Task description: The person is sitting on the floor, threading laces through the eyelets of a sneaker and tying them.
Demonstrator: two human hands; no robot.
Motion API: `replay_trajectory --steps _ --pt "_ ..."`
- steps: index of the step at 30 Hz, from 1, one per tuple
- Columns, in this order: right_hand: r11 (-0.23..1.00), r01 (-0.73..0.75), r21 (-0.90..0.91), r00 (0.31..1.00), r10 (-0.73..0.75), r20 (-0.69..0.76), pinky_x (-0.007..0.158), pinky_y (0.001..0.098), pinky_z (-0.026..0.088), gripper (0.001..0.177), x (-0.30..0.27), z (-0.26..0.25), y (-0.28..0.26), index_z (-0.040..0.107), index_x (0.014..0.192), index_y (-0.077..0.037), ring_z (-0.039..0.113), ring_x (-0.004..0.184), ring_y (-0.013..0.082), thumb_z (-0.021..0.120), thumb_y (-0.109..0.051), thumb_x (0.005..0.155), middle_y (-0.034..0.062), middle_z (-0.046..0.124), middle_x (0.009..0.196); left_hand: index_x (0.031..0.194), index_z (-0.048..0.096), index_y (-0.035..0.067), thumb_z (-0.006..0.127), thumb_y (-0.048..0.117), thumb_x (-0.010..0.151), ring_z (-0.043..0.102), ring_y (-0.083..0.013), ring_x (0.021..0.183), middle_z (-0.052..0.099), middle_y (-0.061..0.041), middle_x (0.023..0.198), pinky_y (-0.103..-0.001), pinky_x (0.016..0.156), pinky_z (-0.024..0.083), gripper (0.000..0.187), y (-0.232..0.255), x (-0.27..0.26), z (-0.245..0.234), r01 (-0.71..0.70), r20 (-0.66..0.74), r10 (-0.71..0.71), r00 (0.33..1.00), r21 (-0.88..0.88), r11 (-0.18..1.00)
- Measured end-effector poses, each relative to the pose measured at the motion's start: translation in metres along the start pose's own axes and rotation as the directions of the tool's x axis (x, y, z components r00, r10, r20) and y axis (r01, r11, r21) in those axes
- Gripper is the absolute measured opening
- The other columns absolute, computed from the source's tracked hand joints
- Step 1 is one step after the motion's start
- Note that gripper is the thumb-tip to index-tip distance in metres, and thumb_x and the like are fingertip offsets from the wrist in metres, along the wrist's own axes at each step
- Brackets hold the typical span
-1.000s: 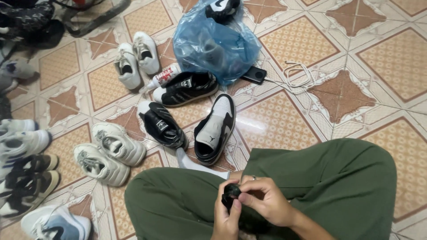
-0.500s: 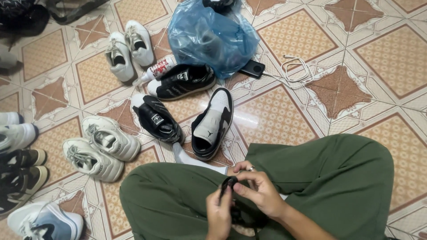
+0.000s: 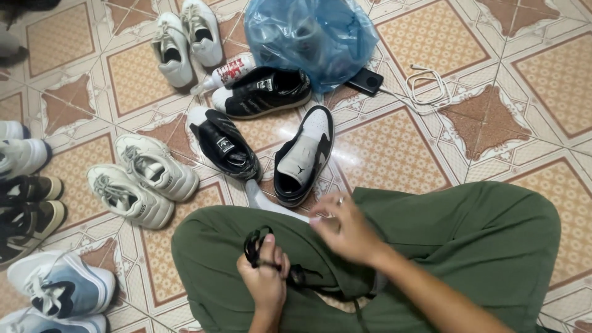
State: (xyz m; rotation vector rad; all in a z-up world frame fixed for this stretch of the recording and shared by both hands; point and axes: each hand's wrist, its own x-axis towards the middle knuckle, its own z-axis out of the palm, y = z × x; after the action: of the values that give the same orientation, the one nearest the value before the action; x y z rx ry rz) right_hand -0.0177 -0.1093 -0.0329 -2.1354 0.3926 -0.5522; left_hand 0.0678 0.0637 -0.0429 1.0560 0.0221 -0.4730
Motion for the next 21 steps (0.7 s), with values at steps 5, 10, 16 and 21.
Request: replay_trajectory --steps 5,10,16,21 --pt "0.860 0.102 -0.500 0.976 -0.182 -0.116 0.085 0.0421 0.047 0.035 0.069 0.003 0.038 0.070 0.105 -0.009 0.059 0.104 0.0308 0.073 -0.035 0.082 0.0160 0.067 0.109 0.068 0.049 0.008 0.060 0.000 0.097 0.027 -0.0063 0.047 0.041 0.001 0.056 -0.024 0.038 0.025 0.032 0.007 0.012 0.022 -0.128 0.065 0.133 0.989 -0.078 0.989" --pt "0.684 0.080 -0.725 0.987 -0.157 -0.039 0.086 0.0479 0.042 0.059 0.102 0.025 0.067 0.069 0.115 -0.008 0.053 0.107 0.0348 0.074 -0.051 0.075 0.0171 0.066 0.116 0.076 0.058 0.005 0.059 0.003 0.097 0.039 -0.0073 0.051 0.052 -0.001 0.063 -0.022 0.047 0.036 0.021 0.049 0.038 0.075 -0.344 0.252 0.376 0.892 -0.164 0.925" --pt "0.837 -0.009 -0.547 0.969 -0.127 -0.210 0.067 0.0420 0.058 0.030 0.113 -0.012 0.045 0.079 0.099 -0.016 0.074 0.079 0.0307 0.066 -0.043 0.093 0.0103 0.076 0.075 0.058 0.044 0.013 0.058 0.001 0.100 0.026 -0.0102 0.036 0.031 -0.002 0.043 -0.026 0.036 0.026 0.046 0.021 0.118 0.128 -0.584 0.189 0.596 0.780 -0.119 0.803" --pt "0.937 -0.100 -0.335 0.974 0.023 -0.224 0.072 0.0499 0.059 0.025 0.133 -0.032 0.050 0.079 0.100 -0.018 0.075 0.083 0.0375 0.071 -0.040 0.092 0.0134 0.076 0.078 0.068 0.062 0.002 0.066 0.016 0.096 0.056 -0.0264 0.055 0.058 -0.018 0.055 -0.039 0.057 0.044 0.031 -0.018 0.135 0.129 -0.482 0.132 0.489 0.862 0.509 0.713"
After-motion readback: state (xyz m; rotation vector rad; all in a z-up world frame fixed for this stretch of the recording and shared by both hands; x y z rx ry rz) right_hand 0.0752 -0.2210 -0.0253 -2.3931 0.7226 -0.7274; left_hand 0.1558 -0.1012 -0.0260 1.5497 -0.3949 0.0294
